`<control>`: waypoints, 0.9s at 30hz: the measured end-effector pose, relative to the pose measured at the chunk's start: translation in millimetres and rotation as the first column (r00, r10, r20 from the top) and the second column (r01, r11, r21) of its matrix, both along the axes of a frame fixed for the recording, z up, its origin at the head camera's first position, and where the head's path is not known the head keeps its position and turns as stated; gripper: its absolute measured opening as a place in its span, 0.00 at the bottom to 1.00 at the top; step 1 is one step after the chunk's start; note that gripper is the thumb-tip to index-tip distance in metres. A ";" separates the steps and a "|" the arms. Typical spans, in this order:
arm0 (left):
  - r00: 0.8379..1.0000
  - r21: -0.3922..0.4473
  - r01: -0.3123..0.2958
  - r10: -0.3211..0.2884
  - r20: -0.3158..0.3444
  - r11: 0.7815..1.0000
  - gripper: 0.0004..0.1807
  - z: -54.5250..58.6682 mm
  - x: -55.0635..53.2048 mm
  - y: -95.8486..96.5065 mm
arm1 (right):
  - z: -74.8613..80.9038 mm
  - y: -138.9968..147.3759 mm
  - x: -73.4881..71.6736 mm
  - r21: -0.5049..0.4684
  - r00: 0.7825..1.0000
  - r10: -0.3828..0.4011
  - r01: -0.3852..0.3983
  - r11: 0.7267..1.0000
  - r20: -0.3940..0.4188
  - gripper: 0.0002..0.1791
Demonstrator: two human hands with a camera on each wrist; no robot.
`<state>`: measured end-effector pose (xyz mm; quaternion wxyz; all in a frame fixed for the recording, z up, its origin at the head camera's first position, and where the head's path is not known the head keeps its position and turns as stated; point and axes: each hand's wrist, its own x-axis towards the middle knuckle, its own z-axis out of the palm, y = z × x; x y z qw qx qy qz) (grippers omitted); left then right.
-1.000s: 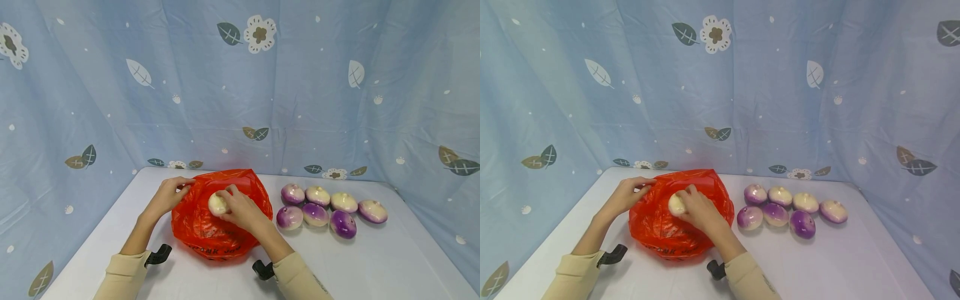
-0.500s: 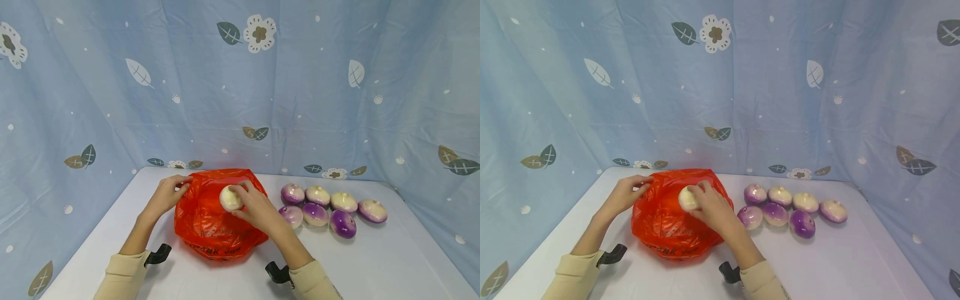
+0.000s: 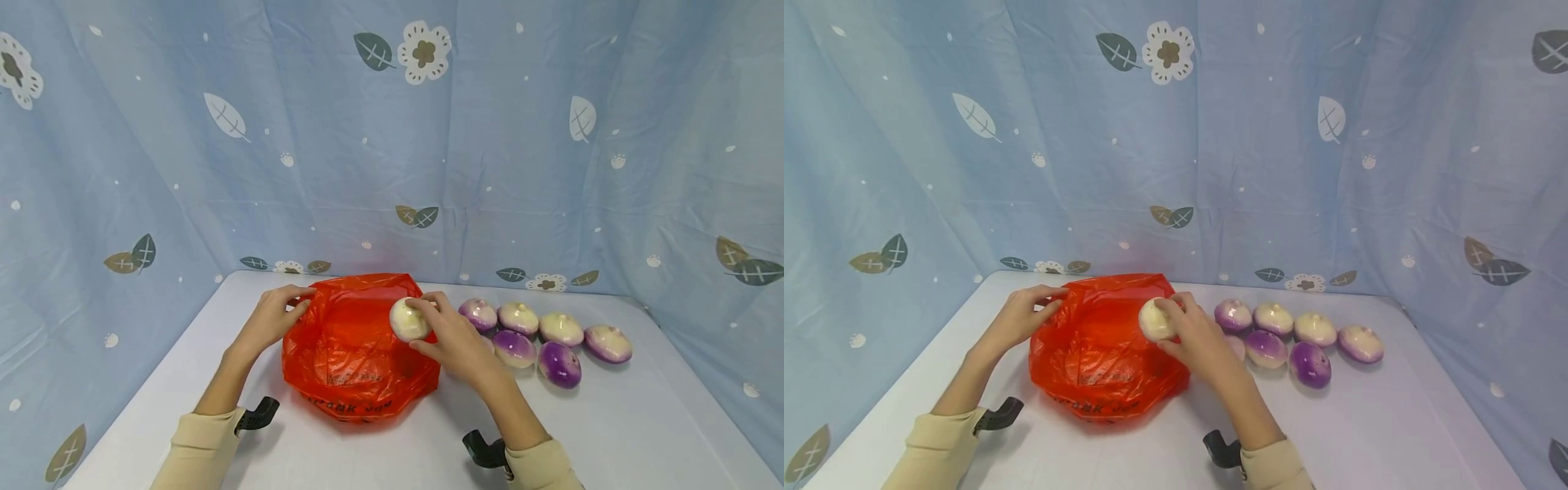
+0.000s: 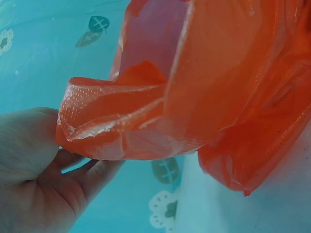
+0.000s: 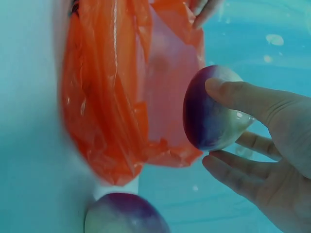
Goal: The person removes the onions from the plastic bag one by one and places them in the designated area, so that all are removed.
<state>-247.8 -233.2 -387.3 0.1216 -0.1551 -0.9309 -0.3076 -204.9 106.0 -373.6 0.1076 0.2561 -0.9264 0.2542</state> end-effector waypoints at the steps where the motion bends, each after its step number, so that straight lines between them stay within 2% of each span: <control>1: 1.000 -0.002 0.000 0.000 0.000 1.000 0.16 -0.1 -0.2 0.1 | 0.3 2.3 0.8 0.006 1.000 -0.002 0.002 1.000 -0.011 0.36; 8: 1.000 -0.005 0.000 0.000 0.005 1.000 0.15 -0.5 0.7 0.9 | 1.0 18.0 6.2 0.013 0.997 0.012 -0.011 1.000 -0.076 0.36; 16: 0.999 0.008 0.005 -0.005 0.044 1.000 0.16 0.7 2.5 2.1 | -1.2 36.7 13.5 0.034 0.988 0.001 0.004 0.999 -0.157 0.37; 27: 0.998 0.016 0.007 -0.008 0.055 1.000 0.16 -1.2 1.9 2.0 | 1.6 66.5 18.6 0.019 0.982 -0.029 0.033 0.999 -0.188 0.39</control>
